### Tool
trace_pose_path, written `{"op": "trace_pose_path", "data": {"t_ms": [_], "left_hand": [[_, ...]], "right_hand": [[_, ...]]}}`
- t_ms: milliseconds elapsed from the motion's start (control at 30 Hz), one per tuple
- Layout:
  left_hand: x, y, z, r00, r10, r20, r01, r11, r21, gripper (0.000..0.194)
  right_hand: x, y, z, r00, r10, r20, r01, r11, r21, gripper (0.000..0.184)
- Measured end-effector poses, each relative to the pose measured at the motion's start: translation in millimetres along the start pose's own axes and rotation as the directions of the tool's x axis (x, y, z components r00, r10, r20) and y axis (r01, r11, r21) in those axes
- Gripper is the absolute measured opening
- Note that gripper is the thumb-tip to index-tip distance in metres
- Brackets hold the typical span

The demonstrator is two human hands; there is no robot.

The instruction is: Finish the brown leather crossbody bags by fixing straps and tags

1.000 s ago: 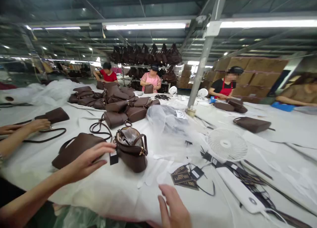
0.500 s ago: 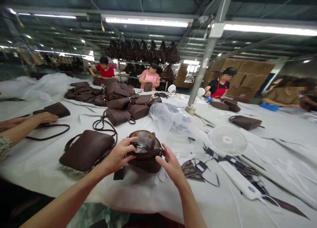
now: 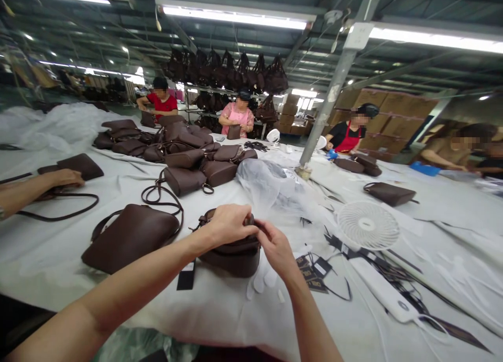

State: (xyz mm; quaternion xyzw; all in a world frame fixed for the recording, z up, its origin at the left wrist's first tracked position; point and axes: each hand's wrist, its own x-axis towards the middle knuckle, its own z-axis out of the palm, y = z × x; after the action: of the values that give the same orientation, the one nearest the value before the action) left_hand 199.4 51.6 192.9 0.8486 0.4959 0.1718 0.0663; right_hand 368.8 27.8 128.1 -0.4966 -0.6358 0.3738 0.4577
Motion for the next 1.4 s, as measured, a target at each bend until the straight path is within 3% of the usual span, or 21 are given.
{"op": "trace_pose_path", "data": {"t_ms": [67,133,200,267,333,433,533,600,700,800,833,900,967,1000,1067,1133,1200,1300,1400], "left_hand": [[6,-2,5.9,1.000,-0.022,-0.014,0.021,0.999,-0.034,0.016],[7,-13,7.4,1.000,-0.016,-0.003,0.015,0.987,-0.162,0.015],[4,-27,5.2,0.999,0.022,0.024,-0.012,0.941,-0.337,0.017],[2,-39,-0.2,0.997,0.080,0.022,-0.062,0.896,-0.440,0.017],[2,-49,-8.7,0.991,0.130,-0.030,-0.129,0.884,-0.449,0.019],[4,-68,-26.4,0.979,0.172,-0.113,-0.204,0.881,-0.427,0.026],[-3,-90,-41.3,0.979,0.198,-0.053,-0.201,0.875,-0.440,0.027],[-13,-97,-43.9,0.967,0.253,0.007,-0.224,0.869,-0.441,0.023],[-26,-87,-37.9,0.948,0.320,0.000,-0.295,0.876,-0.382,0.020],[-29,-60,-30.7,0.967,0.238,-0.087,-0.252,0.941,-0.224,0.021],[-28,-50,-29.2,0.970,0.207,-0.128,-0.227,0.959,-0.168,0.022],[-23,-36,-26.9,0.968,0.194,-0.158,-0.212,0.972,-0.104,0.027],[-17,-28,-23.3,0.972,0.214,-0.095,-0.224,0.968,-0.115,0.034],[-13,-26,-20.4,0.974,0.218,-0.056,-0.224,0.966,-0.132,0.036],[-7,-25,-12.6,0.978,0.208,-0.023,-0.209,0.965,-0.156,0.041],[-3,-25,-4.6,0.984,0.176,-0.033,-0.179,0.968,-0.176,0.043],[-1,-23,0.6,0.981,0.188,-0.045,-0.194,0.951,-0.240,0.037],[0,-21,-0.1,0.951,0.304,-0.055,-0.298,0.857,-0.420,0.032],[-2,-29,-7.5,0.938,0.346,-0.028,-0.294,0.750,-0.593,0.036]], "right_hand": [[-1,6,-4,0.995,0.041,-0.090,-0.045,0.998,-0.042,0.040],[-2,13,-9,0.967,0.182,-0.177,-0.191,0.981,-0.036,0.045],[-3,19,-11,0.907,0.395,-0.144,-0.396,0.918,0.028,0.051],[-2,22,-7,0.845,0.534,-0.020,-0.532,0.845,0.058,0.054],[1,23,-1,0.840,0.540,0.052,-0.543,0.837,0.071,0.054],[7,22,4,0.883,0.468,0.022,-0.463,0.863,0.203,0.061],[12,17,1,0.925,0.379,-0.027,-0.347,0.871,0.349,0.077],[13,11,-1,0.947,0.320,-0.032,-0.291,0.895,0.338,0.072],[13,4,1,0.915,0.402,0.041,-0.403,0.900,0.168,0.065],[14,2,6,0.847,0.517,0.123,-0.528,0.847,0.070,0.069],[15,3,7,0.850,0.503,0.158,-0.519,0.851,0.079,0.068],[18,3,6,0.907,0.384,0.173,-0.404,0.909,0.105,0.057],[21,2,1,0.978,0.206,0.035,-0.207,0.977,0.050,0.041],[23,0,-2,0.992,0.106,-0.066,-0.108,0.994,-0.022,0.036],[23,-5,-7,0.974,-0.091,-0.209,0.045,0.976,-0.213,0.033],[22,-13,-10,0.956,-0.220,-0.194,0.131,0.912,-0.389,0.035],[19,-23,-9,0.960,-0.254,-0.119,0.152,0.826,-0.543,0.038],[16,-33,-6,0.980,-0.198,-0.023,0.127,0.711,-0.691,0.040],[17,-34,-7,0.981,-0.177,0.077,0.184,0.739,-0.648,0.033]]}}
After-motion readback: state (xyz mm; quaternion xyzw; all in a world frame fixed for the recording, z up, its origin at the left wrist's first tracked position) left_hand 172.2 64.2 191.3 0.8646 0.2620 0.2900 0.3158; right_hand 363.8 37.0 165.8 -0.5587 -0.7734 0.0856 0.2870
